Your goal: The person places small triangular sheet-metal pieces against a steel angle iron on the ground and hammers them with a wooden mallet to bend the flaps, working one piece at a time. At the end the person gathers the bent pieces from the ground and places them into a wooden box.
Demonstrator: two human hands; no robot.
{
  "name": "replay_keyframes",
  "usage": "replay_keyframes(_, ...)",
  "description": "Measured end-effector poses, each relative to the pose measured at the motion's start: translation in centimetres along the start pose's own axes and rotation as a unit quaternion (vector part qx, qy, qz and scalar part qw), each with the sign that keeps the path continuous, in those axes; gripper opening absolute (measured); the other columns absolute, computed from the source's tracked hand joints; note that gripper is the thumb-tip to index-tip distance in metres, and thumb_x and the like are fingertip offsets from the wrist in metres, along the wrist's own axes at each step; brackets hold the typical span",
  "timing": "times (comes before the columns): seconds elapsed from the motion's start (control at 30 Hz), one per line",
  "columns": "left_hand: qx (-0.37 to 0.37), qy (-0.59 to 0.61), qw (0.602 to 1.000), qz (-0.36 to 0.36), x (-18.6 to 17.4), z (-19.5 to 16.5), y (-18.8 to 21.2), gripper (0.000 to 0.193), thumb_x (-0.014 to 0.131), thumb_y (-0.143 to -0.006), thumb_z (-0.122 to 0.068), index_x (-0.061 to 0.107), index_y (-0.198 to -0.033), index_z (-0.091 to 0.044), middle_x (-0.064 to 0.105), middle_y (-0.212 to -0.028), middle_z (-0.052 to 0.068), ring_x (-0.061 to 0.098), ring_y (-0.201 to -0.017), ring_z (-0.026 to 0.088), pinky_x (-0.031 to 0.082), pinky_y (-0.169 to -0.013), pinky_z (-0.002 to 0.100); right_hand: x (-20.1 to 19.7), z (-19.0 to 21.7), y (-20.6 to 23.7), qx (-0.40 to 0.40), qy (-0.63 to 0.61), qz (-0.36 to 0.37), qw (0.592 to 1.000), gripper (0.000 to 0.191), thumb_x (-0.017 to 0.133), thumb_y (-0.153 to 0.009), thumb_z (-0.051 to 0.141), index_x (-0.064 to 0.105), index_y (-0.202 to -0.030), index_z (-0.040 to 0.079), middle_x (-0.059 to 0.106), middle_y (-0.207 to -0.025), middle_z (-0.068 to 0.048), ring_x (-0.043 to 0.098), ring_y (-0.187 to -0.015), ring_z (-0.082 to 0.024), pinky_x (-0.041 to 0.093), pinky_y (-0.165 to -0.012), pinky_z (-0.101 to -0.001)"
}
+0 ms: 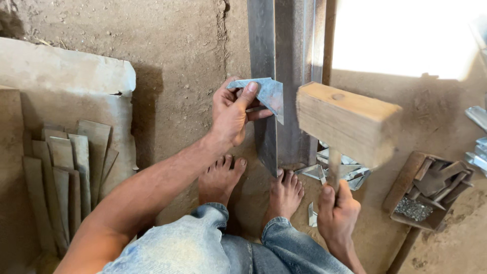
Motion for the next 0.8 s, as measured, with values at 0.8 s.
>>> replay_keyframes(0.8,-0.016,-0.009,1.0,-0.017,-0.2,0.4,-0.4,0.01,0.068,-0.099,-0.013,0.064,-0.099,-0.005,0.074,-0.089,0.009,0.076,-0.078,0.02,0.068,-0.063,0.04,0.1,3.6,-0.9,-0.215,-0.435,-0.018,0.874,0.049,0.059,-0.105,0.054,0.055,-0.106,0.005,0.052,-0.064,-0.003,0.05,-0.051,-0.01,0.047,-0.045,-0.0283)
Point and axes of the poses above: each hand's wrist, its own y-axis away from the middle knuckle, its own x-axis out of the palm, z = x × y, the point moved 4 cm from there along -y, towards the middle knuckle
